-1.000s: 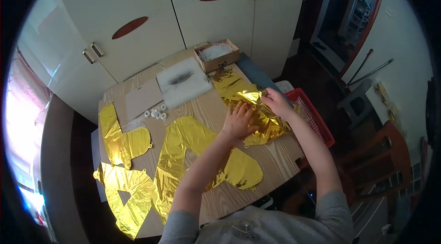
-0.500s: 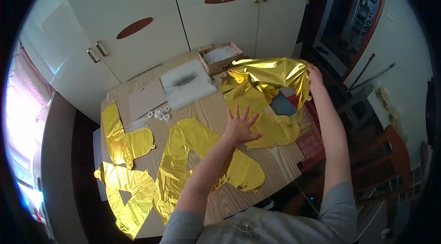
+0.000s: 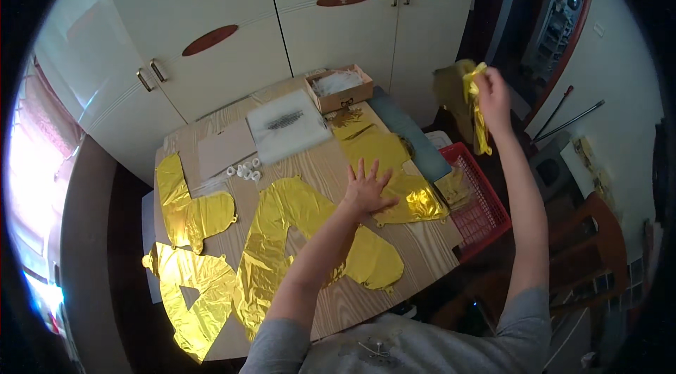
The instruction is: Folding gold foil star-shaped balloons and inserting them into plastic sleeves with cardboard backings.
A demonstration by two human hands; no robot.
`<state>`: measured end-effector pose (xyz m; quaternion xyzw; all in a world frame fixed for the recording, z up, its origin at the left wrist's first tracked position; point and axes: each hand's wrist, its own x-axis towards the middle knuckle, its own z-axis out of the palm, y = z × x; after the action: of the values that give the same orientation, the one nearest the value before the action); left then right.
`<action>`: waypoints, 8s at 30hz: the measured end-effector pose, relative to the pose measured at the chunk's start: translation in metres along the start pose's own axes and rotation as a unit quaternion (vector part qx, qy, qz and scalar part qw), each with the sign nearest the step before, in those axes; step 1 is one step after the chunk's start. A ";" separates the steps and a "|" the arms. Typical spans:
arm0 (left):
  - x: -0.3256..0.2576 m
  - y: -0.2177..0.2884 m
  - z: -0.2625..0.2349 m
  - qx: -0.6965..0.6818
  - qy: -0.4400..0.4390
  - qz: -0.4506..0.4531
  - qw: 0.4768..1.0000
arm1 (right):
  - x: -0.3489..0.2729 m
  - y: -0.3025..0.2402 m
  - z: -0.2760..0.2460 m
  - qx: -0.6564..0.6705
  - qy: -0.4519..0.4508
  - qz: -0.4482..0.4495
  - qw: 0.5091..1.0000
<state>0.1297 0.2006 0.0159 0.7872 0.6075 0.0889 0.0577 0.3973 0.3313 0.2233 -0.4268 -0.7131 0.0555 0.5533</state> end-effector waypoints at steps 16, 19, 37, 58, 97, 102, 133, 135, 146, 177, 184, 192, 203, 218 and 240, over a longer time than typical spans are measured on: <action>-0.201 -0.041 -0.062 -0.710 -0.067 -0.249 0.656 | -0.316 -0.233 0.060 0.153 -0.429 -0.480 0.749; -0.218 -0.030 -0.087 -0.654 -0.106 -0.249 0.707 | -0.323 -0.241 0.065 0.160 -0.462 -0.475 0.732; -0.217 -0.118 -0.090 -0.564 0.200 -0.075 0.798 | -0.356 -0.248 0.075 0.119 -0.450 -0.420 0.779; -0.207 -0.120 -0.053 0.076 0.147 -0.301 0.939 | -0.316 -0.160 0.086 0.064 -0.504 -0.248 0.825; -0.225 -0.097 -0.043 0.035 0.015 -0.145 0.989 | -0.308 -0.111 0.082 0.005 -0.552 -0.217 0.805; -0.225 -0.100 -0.040 0.042 0.023 -0.139 0.989 | -0.306 -0.110 0.083 -0.013 -0.562 -0.247 0.790; -0.313 -0.268 -0.061 -0.073 0.271 -0.359 0.890 | -0.259 -0.289 0.377 0.073 -0.464 -0.487 0.737; -0.317 -0.274 -0.058 -0.046 0.296 -0.330 0.895 | -0.272 -0.290 0.405 0.043 -0.451 -0.534 0.714; -0.330 -0.277 -0.050 -0.079 0.343 -0.293 0.889 | -0.273 -0.295 0.431 0.015 -0.486 -0.453 0.747; -0.318 -0.273 -0.051 -0.112 0.408 -0.390 0.818 | -0.271 -0.290 0.414 0.041 -0.331 -0.615 0.714; -0.323 -0.279 -0.048 -0.135 0.383 -0.397 0.823 | -0.272 -0.292 0.423 0.066 -0.420 -0.413 0.805; -0.322 -0.277 -0.052 -0.155 0.392 -0.395 0.816 | -0.260 -0.305 0.429 0.087 -0.582 -0.117 0.800; -0.320 -0.270 -0.054 -0.120 0.393 -0.387 0.826 | -0.272 -0.304 0.422 0.080 -0.456 -0.277 0.842; -0.321 -0.282 -0.049 -0.152 0.398 -0.434 0.794 | -0.288 -0.284 0.420 -0.012 -0.387 -0.311 0.868; -0.329 -0.304 -0.086 -0.198 0.416 -0.426 0.779 | -0.294 -0.311 0.419 -0.071 -0.591 -0.274 0.755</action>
<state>-0.2571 -0.0409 0.0168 0.3055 0.8149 0.4923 -0.0142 -0.1161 0.1029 0.0167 -0.1336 -0.9866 0.0921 -0.0185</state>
